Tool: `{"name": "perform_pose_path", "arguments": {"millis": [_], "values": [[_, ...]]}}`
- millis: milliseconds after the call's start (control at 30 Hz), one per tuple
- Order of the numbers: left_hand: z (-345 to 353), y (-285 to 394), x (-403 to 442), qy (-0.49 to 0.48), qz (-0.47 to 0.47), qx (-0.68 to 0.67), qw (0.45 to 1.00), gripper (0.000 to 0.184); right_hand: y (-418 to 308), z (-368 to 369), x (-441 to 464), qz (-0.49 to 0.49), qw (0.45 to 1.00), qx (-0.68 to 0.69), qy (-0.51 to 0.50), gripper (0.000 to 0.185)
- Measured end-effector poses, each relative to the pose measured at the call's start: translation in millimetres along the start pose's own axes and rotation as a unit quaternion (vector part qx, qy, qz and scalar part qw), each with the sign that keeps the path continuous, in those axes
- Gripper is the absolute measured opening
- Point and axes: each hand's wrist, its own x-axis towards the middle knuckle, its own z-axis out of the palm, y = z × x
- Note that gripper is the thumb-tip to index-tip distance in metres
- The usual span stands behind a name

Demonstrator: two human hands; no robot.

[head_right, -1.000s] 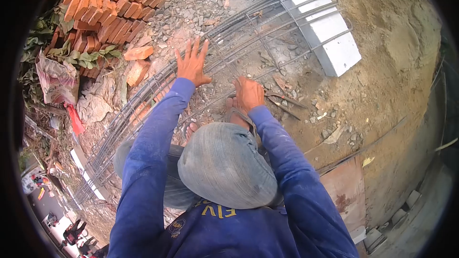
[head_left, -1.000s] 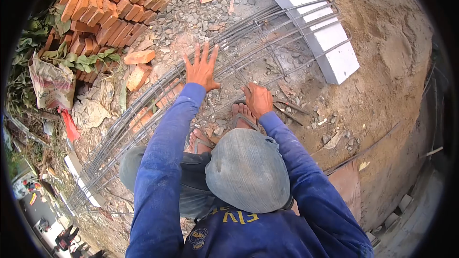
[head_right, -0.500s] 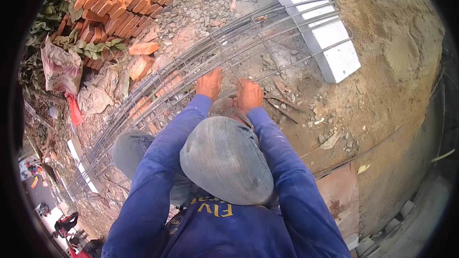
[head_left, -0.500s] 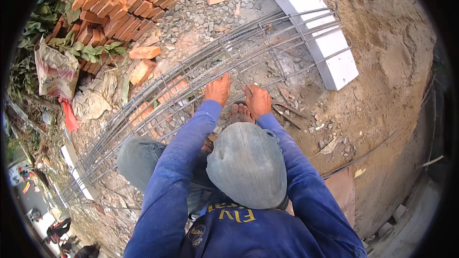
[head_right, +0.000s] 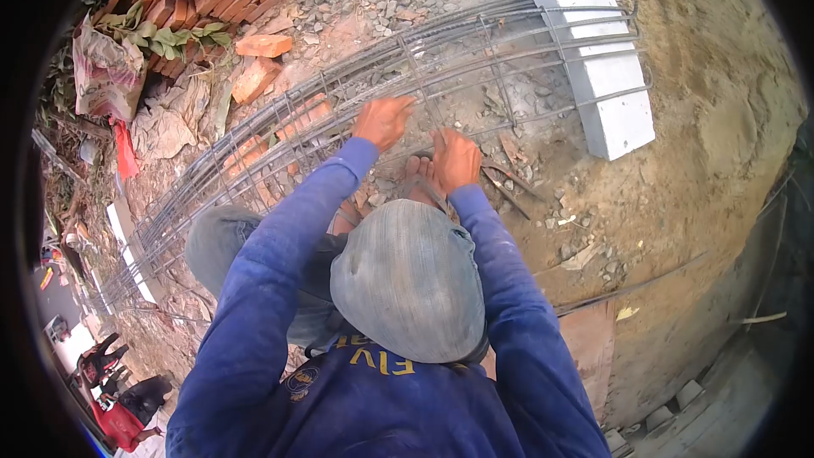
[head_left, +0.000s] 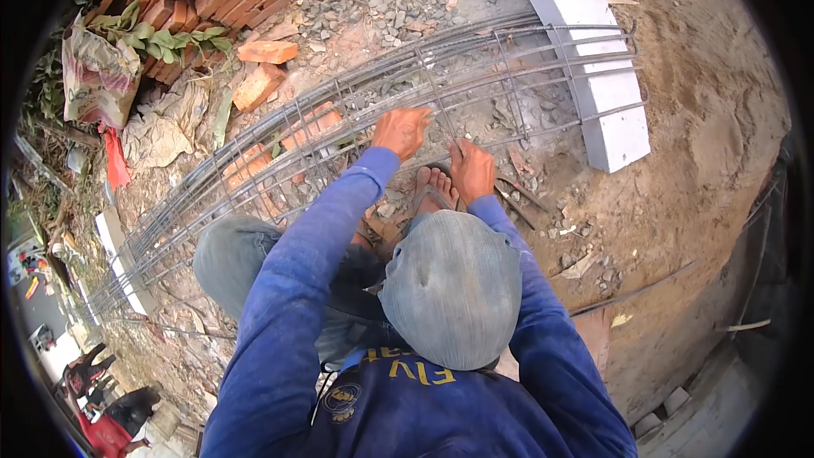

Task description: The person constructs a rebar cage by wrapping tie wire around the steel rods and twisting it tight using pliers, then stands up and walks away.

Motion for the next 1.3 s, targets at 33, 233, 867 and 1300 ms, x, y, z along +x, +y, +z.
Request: {"name": "perform_pose_path", "arguments": {"millis": [33, 233, 867, 1300], "values": [[0, -2, 4, -0.011, -0.013, -0.011, 1.000, 0.028, 1, 3, 2, -0.008, 1.000, 0.001, 0.006, 0.023], [6, -9, 13, -0.036, 0.012, -0.079, 0.996, 0.035, -3, -13, -13, -0.016, 1.000, 0.024, 0.001, 0.021], [23, -7, 34, -0.062, -0.045, -0.166, 0.983, 0.035, -23, -41, -19, 0.052, 0.998, 0.038, 0.029, 0.025], [18, -4, 32, -0.098, -0.143, -0.192, 0.966, 0.038, -34, -103, 61, -0.111, 0.979, -0.151, -0.086, 0.023]]}}
